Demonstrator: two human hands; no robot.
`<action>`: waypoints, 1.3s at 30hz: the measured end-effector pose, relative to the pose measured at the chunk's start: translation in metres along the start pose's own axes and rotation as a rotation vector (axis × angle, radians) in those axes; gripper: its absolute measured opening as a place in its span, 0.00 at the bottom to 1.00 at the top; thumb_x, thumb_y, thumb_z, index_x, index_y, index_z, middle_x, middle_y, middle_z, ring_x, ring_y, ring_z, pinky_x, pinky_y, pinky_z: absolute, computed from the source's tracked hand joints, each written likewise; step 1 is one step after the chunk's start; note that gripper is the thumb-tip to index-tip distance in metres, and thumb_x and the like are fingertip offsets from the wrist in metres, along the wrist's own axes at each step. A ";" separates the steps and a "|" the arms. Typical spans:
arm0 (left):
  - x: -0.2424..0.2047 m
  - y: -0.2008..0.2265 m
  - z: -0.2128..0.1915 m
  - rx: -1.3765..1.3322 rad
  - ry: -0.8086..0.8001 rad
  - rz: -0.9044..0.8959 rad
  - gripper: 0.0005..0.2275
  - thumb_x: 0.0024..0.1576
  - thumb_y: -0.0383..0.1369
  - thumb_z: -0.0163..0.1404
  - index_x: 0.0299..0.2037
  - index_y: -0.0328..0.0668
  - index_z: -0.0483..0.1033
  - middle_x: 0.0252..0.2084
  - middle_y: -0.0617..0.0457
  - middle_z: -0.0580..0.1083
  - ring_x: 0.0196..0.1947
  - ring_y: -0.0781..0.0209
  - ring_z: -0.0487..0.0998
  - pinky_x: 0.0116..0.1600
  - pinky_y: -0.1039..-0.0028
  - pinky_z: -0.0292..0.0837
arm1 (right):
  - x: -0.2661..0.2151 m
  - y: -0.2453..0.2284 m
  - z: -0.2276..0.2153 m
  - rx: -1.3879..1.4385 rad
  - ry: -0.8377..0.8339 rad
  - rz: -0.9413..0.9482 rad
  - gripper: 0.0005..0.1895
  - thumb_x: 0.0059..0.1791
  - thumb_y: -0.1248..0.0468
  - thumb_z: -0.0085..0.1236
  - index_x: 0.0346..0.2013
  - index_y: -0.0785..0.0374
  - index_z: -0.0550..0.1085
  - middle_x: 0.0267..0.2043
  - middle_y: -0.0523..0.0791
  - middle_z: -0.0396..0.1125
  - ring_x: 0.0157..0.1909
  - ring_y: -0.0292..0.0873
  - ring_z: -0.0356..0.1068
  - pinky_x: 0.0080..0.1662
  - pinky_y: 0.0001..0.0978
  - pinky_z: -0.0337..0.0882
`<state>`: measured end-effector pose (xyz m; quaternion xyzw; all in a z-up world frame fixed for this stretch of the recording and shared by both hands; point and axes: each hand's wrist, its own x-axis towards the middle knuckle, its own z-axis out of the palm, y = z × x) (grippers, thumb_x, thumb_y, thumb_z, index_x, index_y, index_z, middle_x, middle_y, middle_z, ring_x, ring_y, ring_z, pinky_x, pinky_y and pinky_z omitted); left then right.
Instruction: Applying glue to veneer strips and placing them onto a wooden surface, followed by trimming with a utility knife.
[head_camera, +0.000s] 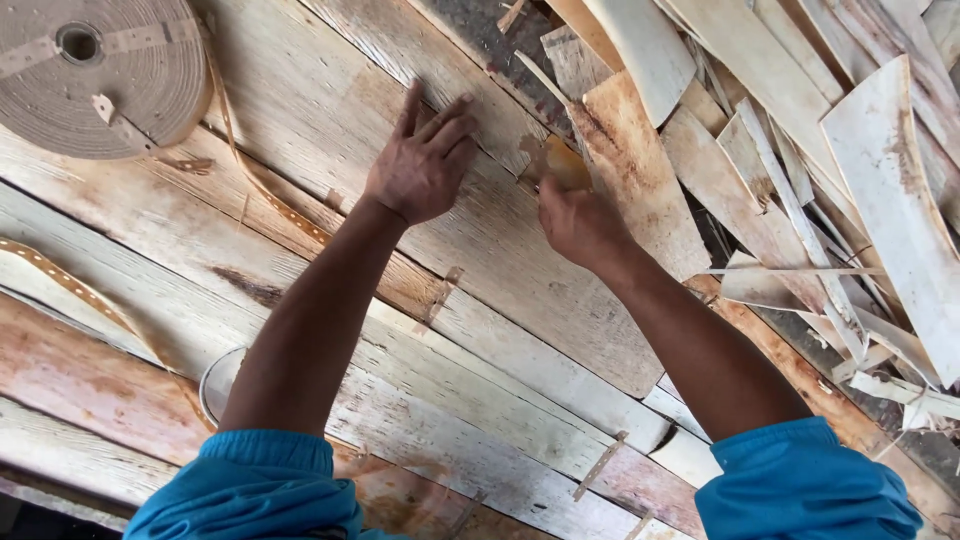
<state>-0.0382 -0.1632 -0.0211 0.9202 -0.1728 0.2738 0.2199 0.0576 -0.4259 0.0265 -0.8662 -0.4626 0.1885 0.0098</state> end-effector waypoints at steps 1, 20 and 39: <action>-0.002 0.000 0.002 0.062 -0.012 -0.108 0.05 0.62 0.24 0.53 0.46 0.37 0.79 0.56 0.43 0.78 0.69 0.41 0.72 0.76 0.36 0.41 | 0.000 0.003 0.001 0.021 0.014 -0.029 0.11 0.59 0.62 0.42 0.50 0.68 0.63 0.20 0.54 0.70 0.20 0.58 0.72 0.18 0.50 0.66; 0.000 -0.007 0.011 0.082 0.157 0.000 0.11 0.63 0.37 0.48 0.26 0.51 0.69 0.32 0.60 0.66 0.38 0.58 0.73 0.40 0.68 0.66 | -0.004 0.011 0.019 -0.185 0.155 -0.047 0.13 0.59 0.54 0.40 0.37 0.58 0.65 0.14 0.46 0.66 0.19 0.48 0.74 0.23 0.39 0.71; -0.008 -0.020 0.026 0.016 -0.173 -0.059 0.07 0.65 0.39 0.45 0.39 0.48 0.68 0.37 0.54 0.65 0.39 0.52 0.75 0.44 0.64 0.70 | -0.007 -0.031 -0.004 -1.071 0.169 -0.133 0.05 0.52 0.56 0.43 0.38 0.50 0.67 0.29 0.36 0.59 0.26 0.37 0.71 0.29 0.29 0.68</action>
